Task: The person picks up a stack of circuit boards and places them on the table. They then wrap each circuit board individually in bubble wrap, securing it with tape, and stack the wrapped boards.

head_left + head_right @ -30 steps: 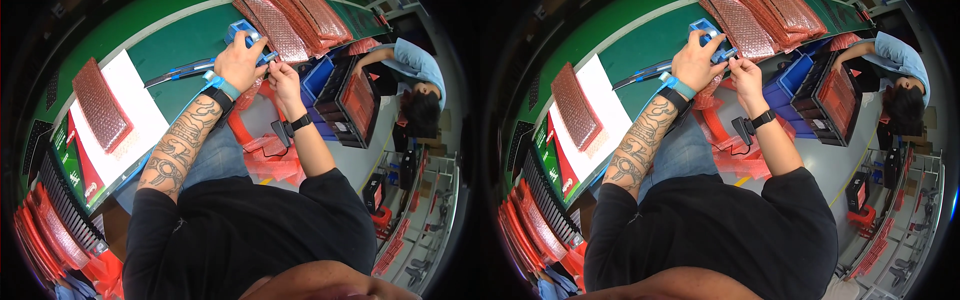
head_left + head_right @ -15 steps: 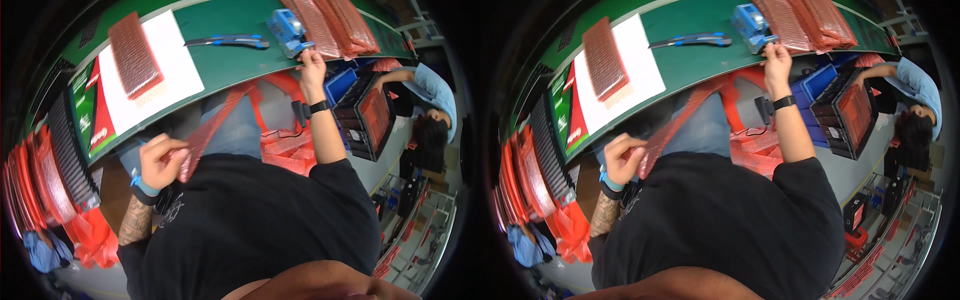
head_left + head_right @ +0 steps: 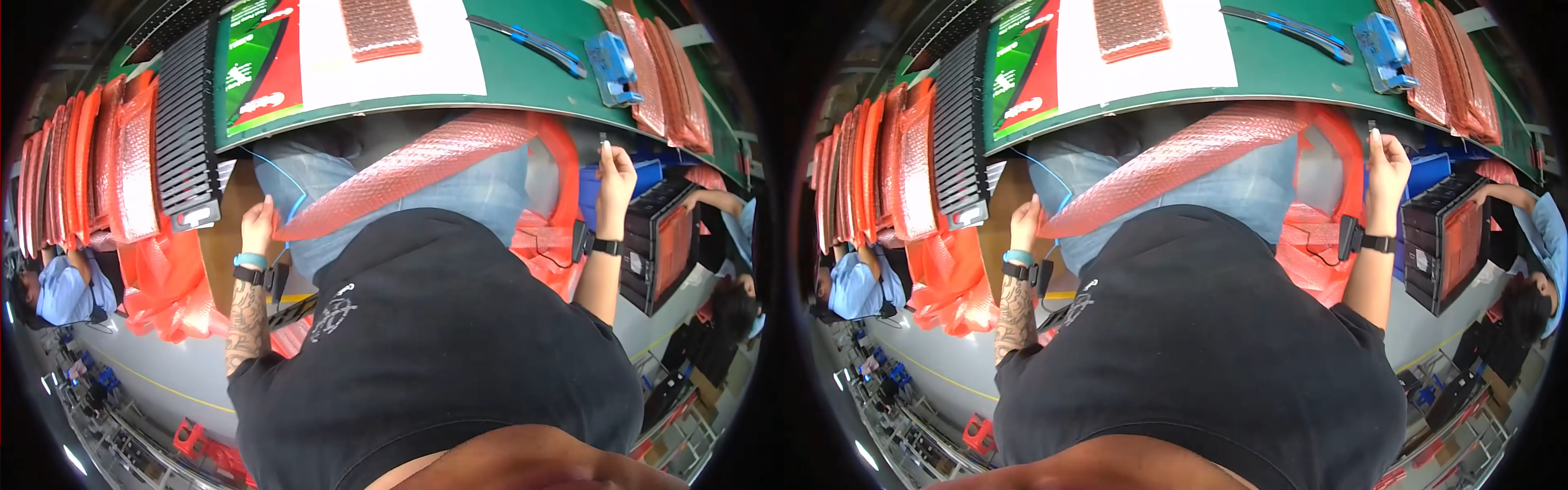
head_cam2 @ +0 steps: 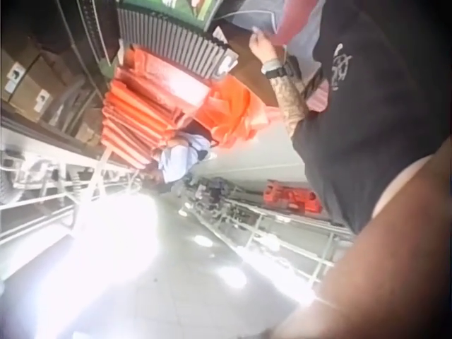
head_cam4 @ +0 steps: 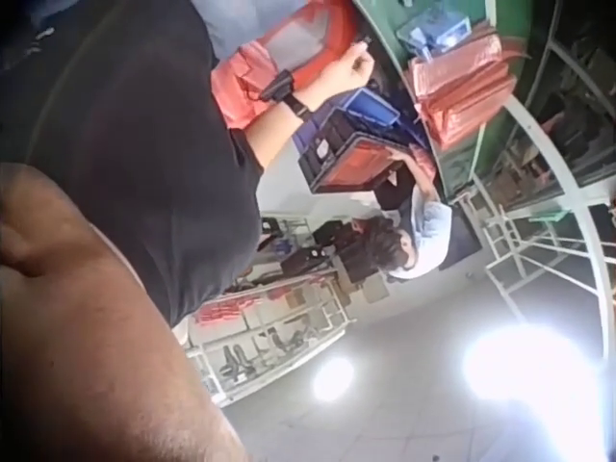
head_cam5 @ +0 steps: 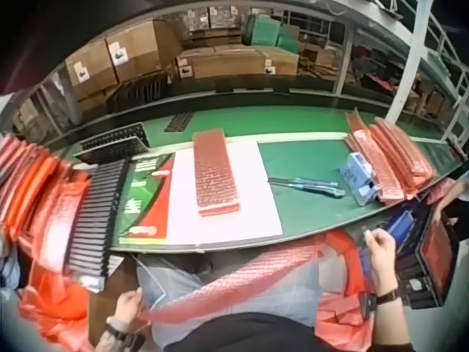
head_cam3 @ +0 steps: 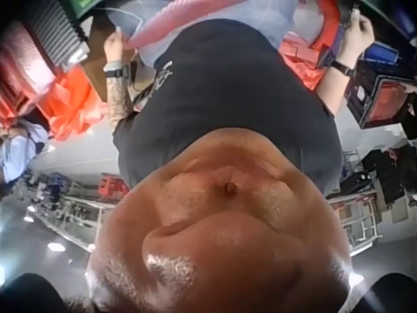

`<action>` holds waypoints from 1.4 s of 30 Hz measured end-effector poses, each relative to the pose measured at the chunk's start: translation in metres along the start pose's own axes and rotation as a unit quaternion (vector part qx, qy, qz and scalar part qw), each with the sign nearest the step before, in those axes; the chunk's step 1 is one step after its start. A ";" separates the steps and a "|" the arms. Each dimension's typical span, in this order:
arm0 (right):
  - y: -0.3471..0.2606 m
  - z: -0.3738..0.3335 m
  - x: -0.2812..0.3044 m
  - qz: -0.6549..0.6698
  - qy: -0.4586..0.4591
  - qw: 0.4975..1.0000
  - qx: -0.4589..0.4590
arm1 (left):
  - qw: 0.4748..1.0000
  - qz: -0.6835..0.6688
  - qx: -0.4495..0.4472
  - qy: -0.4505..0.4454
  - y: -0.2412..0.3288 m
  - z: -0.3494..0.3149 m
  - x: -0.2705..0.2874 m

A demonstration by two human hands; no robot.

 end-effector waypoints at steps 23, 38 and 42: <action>-0.105 0.031 -0.302 -0.134 -0.286 0.907 0.277 | 0.764 0.311 -0.536 0.178 0.283 0.014 -0.147; -0.094 -0.041 -0.264 -0.122 -0.308 0.895 0.298 | 0.754 0.296 -0.568 0.142 0.242 -0.021 -0.126; -0.119 -0.032 -0.282 -0.121 -0.328 0.860 0.372 | 0.723 0.300 -0.582 0.221 0.245 -0.011 -0.128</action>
Point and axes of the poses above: each hand's wrist, its own z-axis towards the middle knuckle, its own x-axis out of the back of the hand, y = z × x, the point moved 4 cm from there along z, towards the middle knuckle, and after that the axes turned 3 degrees about -y, right-handed, at the moved point
